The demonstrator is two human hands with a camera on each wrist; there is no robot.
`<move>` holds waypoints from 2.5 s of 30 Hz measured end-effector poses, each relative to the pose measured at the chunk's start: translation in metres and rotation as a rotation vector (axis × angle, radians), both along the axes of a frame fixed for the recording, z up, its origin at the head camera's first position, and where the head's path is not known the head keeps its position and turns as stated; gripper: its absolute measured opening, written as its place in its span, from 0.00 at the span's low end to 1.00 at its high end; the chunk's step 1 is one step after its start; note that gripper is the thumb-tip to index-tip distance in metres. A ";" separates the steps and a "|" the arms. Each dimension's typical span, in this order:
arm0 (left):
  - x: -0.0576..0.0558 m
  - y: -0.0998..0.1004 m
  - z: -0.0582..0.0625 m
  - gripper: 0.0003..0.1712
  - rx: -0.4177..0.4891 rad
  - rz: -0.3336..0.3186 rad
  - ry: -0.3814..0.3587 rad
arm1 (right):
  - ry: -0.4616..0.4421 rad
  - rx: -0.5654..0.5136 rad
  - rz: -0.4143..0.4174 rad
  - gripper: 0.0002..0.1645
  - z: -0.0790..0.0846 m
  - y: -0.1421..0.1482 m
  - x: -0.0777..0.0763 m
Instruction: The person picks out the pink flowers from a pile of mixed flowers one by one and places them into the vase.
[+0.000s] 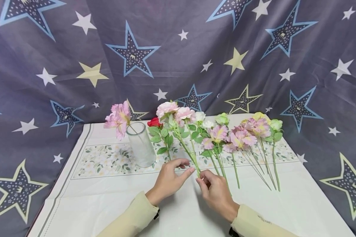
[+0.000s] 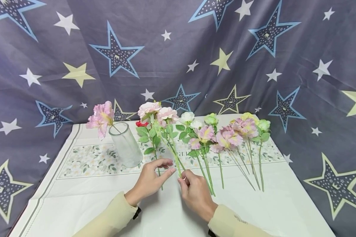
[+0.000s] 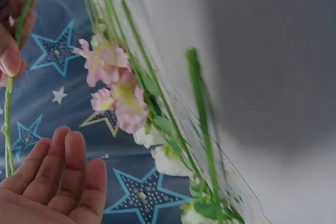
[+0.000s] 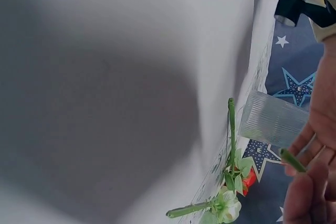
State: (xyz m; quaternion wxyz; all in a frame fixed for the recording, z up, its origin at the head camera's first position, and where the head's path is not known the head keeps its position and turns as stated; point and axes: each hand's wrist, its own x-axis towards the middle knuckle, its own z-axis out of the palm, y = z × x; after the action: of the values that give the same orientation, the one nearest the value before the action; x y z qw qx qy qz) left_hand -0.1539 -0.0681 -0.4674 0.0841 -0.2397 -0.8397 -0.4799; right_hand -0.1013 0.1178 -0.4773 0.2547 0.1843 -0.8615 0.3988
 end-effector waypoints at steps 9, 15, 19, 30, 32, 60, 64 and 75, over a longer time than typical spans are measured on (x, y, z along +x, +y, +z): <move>-0.002 0.017 0.008 0.09 0.120 -0.041 -0.019 | 0.067 0.000 0.008 0.16 0.000 0.004 0.004; 0.000 0.023 0.010 0.07 0.148 -0.057 -0.100 | 0.083 0.017 0.002 0.17 -0.001 0.006 0.006; 0.000 0.024 0.011 0.08 0.160 -0.065 -0.117 | 0.082 0.024 -0.002 0.17 -0.001 0.007 0.007; 0.000 0.025 0.012 0.12 0.127 -0.051 -0.131 | 0.058 0.035 0.003 0.16 -0.003 0.008 0.008; 0.000 0.025 0.011 0.12 0.124 -0.049 -0.119 | 0.055 0.037 0.008 0.15 -0.004 0.008 0.008; -0.001 0.014 0.019 0.08 0.112 -0.028 0.021 | -0.113 -0.014 -0.043 0.10 0.001 0.019 0.000; -0.001 0.010 0.025 0.07 0.098 -0.027 0.055 | -0.106 -0.013 -0.061 0.11 0.002 0.022 -0.002; -0.012 -0.004 0.043 0.06 0.111 0.006 0.186 | -0.090 -0.010 -0.079 0.11 0.002 0.027 -0.006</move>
State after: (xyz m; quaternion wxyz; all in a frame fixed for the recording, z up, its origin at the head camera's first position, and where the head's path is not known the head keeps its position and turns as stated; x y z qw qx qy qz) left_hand -0.1657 -0.0722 -0.4243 0.1763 -0.2759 -0.8012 -0.5009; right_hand -0.1071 0.1451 -0.4749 0.2321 0.1309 -0.8765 0.4009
